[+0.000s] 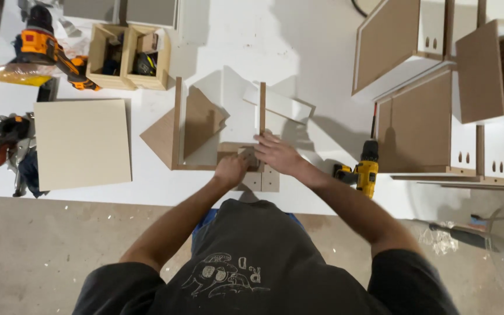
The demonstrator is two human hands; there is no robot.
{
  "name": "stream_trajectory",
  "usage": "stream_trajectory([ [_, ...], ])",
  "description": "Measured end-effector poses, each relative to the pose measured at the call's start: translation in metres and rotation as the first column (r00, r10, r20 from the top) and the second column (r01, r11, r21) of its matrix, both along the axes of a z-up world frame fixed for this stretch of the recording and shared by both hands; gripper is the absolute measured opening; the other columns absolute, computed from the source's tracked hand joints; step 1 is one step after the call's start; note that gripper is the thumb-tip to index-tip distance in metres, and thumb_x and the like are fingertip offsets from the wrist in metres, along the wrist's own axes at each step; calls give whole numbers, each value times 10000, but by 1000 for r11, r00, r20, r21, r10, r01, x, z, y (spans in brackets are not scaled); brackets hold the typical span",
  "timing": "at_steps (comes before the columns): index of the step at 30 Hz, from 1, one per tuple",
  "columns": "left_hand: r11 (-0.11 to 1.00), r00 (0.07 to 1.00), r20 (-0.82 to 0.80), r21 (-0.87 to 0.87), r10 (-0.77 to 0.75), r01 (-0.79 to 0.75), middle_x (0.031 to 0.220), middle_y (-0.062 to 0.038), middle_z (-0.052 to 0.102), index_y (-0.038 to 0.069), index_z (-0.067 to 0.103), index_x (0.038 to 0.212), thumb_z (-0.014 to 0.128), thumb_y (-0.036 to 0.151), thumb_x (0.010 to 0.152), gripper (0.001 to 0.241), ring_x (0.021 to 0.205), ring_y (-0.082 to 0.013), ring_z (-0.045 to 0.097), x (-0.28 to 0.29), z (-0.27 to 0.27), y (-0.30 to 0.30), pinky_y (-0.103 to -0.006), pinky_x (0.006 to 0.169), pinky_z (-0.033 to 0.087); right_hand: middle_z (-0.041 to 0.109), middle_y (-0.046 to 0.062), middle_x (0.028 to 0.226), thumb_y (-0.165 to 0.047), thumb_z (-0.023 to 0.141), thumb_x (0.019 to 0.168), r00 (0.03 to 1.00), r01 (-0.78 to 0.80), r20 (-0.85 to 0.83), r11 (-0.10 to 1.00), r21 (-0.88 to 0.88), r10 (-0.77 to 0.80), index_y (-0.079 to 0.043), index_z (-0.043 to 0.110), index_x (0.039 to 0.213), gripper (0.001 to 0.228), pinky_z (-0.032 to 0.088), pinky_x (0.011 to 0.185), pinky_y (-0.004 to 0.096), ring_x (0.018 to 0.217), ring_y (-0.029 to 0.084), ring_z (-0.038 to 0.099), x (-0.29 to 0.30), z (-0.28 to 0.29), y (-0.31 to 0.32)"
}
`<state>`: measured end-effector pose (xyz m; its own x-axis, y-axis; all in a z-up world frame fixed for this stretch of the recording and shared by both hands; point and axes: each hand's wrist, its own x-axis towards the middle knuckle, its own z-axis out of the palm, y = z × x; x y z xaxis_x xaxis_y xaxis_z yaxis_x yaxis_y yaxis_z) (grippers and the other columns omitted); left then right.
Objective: Assembling wooden drawer frames by aligning pre-cut panels and fastening them with a power drill.
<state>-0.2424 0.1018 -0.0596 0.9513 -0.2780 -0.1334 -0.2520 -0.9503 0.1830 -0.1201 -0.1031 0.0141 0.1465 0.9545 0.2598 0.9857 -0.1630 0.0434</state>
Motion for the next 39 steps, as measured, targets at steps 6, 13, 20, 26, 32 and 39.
stream_trajectory([
  [6, 998, 1000, 9, 54, 24, -25, 843, -10, 746, 188, 750, 848, 610, 220, 892, 151, 789, -232, 759, 2, 18, -15, -412, 629, 607, 575, -41, 846, -252, 558, 1002, 913, -406, 20, 913, -32, 407, -180, 553, 878, 143, 460, 1002, 387, 905, 164, 603, 51, -46, 25],
  [13, 999, 998, -36, -7, 44, -44, 841, -50, 745, 168, 751, 860, 576, 214, 892, 184, 812, -269, 761, 5, 26, -13, -446, 640, 607, 532, -51, 733, -222, 561, 989, 842, -534, 24, 840, -96, 538, -193, 517, 692, 302, 465, 849, 373, 729, 183, 578, 63, -85, 33],
  [20, 999, 999, -51, 42, 12, -10, 917, -67, 721, 137, 705, 963, 568, 167, 898, 154, 819, -290, 760, 7, 27, -16, -454, 666, 611, 535, -49, 597, -87, 625, 938, 818, -564, -40, 785, -255, 574, -211, 515, 588, 388, 502, 695, 314, 568, 151, 536, 53, -10, 47],
  [26, 998, 983, -178, 51, 34, -25, 971, -65, 714, 115, 670, 1080, 563, 194, 924, 205, 881, -294, 758, 9, 45, -17, -454, 718, 610, 604, -34, 551, -76, 635, 886, 823, -558, -66, 780, -283, 564, -195, 569, 551, 361, 530, 697, 332, 558, 172, 623, 49, 16, 51],
  [32, 998, 955, -291, 51, 54, -41, 964, -56, 731, 142, 661, 1132, 544, 228, 921, 256, 890, -298, 761, 14, 62, -17, -465, 737, 612, 646, -72, 573, -127, 617, 886, 836, -526, 6, 805, -275, 549, -230, 566, 563, 343, 529, 750, 326, 605, 124, 664, 45, 49, 45],
  [39, 997, 945, -327, 73, 22, 2, 926, -71, 753, 182, 607, 1354, 599, 257, 942, 419, 879, -309, 765, 21, 55, -16, -479, 735, 623, 657, -62, 570, -128, 605, 869, 841, -516, -6, 800, -305, 541, -237, 569, 554, 335, 560, 681, 355, 606, 143, 684, 48, 30, 45],
])
